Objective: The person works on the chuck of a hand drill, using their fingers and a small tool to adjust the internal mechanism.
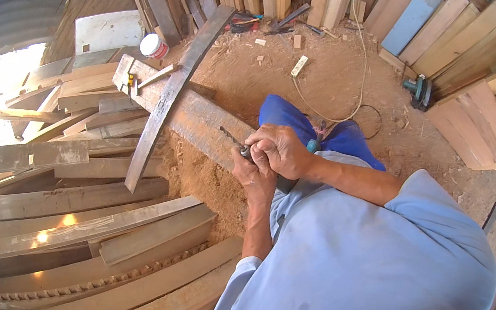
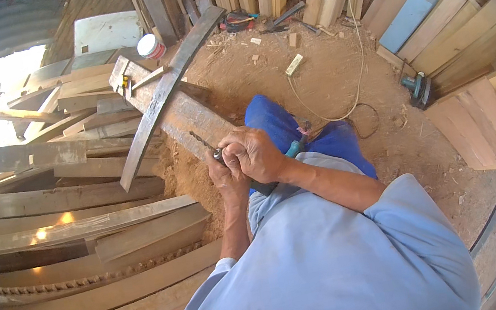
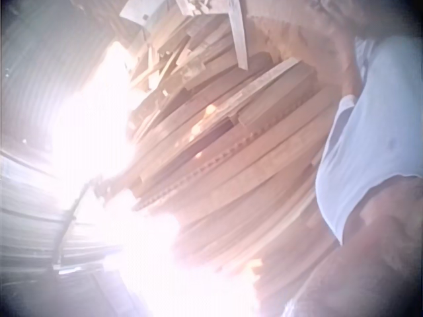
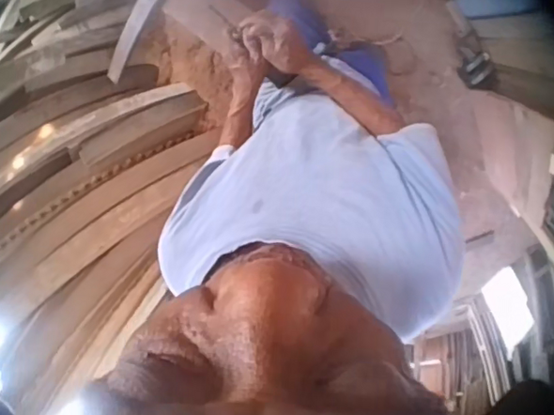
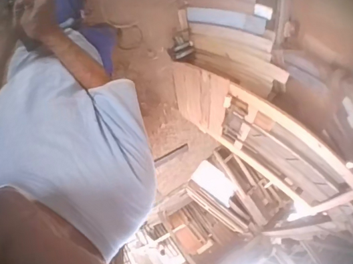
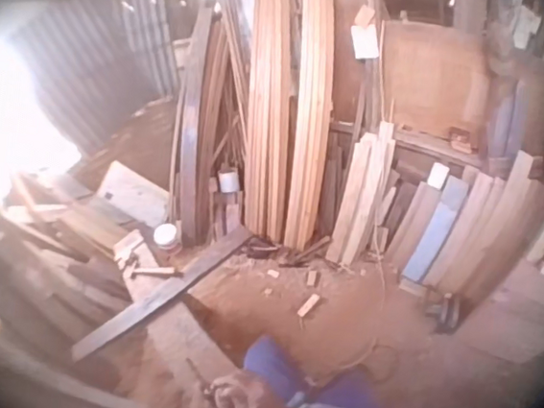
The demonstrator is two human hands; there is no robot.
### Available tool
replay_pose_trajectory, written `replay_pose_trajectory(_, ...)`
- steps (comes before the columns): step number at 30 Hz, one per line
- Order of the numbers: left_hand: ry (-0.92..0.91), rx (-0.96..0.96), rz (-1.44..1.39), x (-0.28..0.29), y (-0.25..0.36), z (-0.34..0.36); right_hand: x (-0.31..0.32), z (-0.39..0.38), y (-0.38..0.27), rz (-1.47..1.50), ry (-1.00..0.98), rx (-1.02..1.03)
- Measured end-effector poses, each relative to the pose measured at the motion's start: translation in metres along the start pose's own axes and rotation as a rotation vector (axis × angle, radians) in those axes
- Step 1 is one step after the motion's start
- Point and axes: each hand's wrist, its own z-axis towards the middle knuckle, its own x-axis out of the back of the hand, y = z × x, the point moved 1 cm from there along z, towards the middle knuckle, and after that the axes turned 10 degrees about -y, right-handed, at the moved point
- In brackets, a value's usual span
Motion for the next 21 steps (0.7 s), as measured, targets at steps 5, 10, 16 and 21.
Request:
replay_pose_trajectory(5, -0.056, 0.081, 0.041, 0.002, 0.013, -0.007, -0.001, -0.013, 0.002, 0.33, 0.015, -0.326)
replay_pose_trajectory(10, -0.064, -0.02, -0.233, -0.003, -0.006, -0.005, 0.02, 0.003, 0.004, 0.521, -0.043, -0.448)
replay_pose_trajectory(16, -0.322, 0.115, -0.879, 0.017, -0.023, 0.008, 0.038, -0.001, -0.013, 0.241, -0.164, -0.366)
replay_pose_trajectory(21, -0.323, 0.139, -0.995, 0.024, -0.044, 0.006, 0.032, -0.001, -0.025, 0.115, -0.155, -0.252)
